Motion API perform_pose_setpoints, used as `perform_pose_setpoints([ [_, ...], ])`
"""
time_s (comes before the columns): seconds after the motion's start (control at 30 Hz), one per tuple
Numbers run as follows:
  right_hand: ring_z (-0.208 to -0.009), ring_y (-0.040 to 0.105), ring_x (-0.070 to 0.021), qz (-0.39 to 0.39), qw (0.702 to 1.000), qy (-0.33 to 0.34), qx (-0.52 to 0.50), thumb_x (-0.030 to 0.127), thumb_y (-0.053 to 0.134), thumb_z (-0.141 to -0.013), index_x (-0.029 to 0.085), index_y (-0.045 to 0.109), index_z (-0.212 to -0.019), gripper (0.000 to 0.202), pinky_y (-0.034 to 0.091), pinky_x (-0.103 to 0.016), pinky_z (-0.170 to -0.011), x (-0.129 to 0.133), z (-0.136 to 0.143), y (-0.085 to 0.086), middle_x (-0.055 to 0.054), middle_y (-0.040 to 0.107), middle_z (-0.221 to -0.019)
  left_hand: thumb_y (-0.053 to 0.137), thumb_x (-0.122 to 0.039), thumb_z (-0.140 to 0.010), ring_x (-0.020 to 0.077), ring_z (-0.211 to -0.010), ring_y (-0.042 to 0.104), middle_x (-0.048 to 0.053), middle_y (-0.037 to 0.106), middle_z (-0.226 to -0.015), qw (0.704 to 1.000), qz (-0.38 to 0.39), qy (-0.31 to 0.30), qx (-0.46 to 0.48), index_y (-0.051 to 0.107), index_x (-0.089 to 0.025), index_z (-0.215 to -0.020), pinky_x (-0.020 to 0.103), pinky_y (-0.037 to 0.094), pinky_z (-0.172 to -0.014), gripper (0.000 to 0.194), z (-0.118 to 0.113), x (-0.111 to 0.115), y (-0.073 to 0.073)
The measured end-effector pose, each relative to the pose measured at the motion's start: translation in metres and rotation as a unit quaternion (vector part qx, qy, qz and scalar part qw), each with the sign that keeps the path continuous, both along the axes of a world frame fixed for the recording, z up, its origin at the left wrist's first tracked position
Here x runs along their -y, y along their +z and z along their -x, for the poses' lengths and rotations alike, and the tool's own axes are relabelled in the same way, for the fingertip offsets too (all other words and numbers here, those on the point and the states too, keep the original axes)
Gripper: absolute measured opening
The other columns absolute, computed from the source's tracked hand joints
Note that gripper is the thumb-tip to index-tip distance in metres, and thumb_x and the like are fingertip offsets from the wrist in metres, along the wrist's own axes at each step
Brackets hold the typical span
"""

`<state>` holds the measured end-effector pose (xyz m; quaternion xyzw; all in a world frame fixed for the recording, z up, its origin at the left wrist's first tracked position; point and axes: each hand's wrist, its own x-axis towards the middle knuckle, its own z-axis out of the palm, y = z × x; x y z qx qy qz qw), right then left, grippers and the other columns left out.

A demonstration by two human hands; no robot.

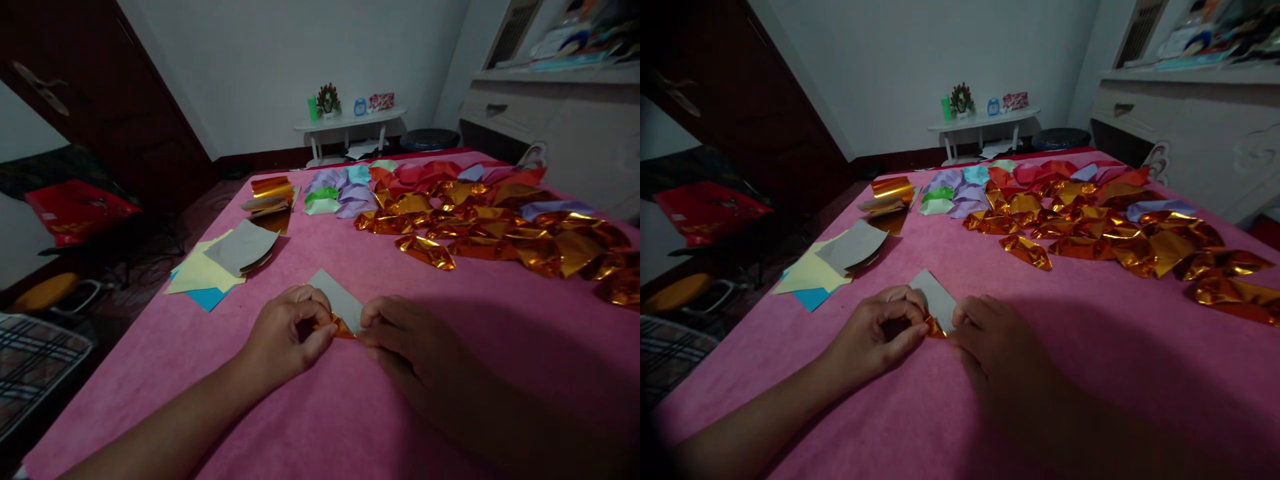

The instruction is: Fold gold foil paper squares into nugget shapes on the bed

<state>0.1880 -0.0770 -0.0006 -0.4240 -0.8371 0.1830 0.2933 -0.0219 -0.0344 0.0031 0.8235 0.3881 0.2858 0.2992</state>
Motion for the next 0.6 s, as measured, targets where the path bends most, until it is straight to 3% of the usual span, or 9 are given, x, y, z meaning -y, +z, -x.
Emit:
perform_pose_setpoints([
  [0.3, -0.078, 0.056, -0.0215, -0.061, 0.997, -0.020, 0.038, 0.008, 0.050, -0.079, 0.022, 0.061, -0.093, 0.022, 0.047, -0.036, -0.067, -0.0001, 0.0029, -0.0006, -0.007, 0.063, -0.090, 0.064, -0.017, -0.074, 0.0120, -0.072, 0.055, 0.003, 0.059, -0.082, 0.999, 0.021, 0.027, -0.006, 0.060, -0.016, -0.063, 0.025, 0.048, -0.063, 0.012, -0.0001, -0.0001, -0.0060],
  [0.43, -0.079, 0.055, -0.0216, -0.079, 0.994, -0.001, 0.079, 0.007, 0.049, -0.079, 0.022, 0.062, -0.101, 0.029, 0.046, -0.036, -0.067, 0.0004, 0.0049, -0.0040, -0.008, 0.062, -0.092, 0.065, -0.016, -0.074, 0.0122, -0.071, 0.054, 0.002, 0.059, -0.080, 0.999, 0.020, 0.039, -0.010, 0.059, -0.017, -0.073, 0.025, 0.048, -0.062, 0.006, 0.0008, 0.0007, -0.0040],
  [0.6, -0.081, 0.053, -0.0210, -0.082, 0.989, 0.006, 0.124, 0.008, 0.048, -0.082, 0.021, 0.064, -0.102, 0.029, 0.045, -0.036, -0.069, 0.0000, 0.0060, -0.0059, -0.008, 0.061, -0.094, 0.056, -0.013, -0.082, 0.0134, -0.077, 0.056, 0.004, 0.060, -0.085, 1.000, 0.000, 0.011, -0.001, 0.065, -0.019, -0.079, 0.027, 0.049, -0.067, 0.011, 0.0030, 0.0038, -0.0039],
])
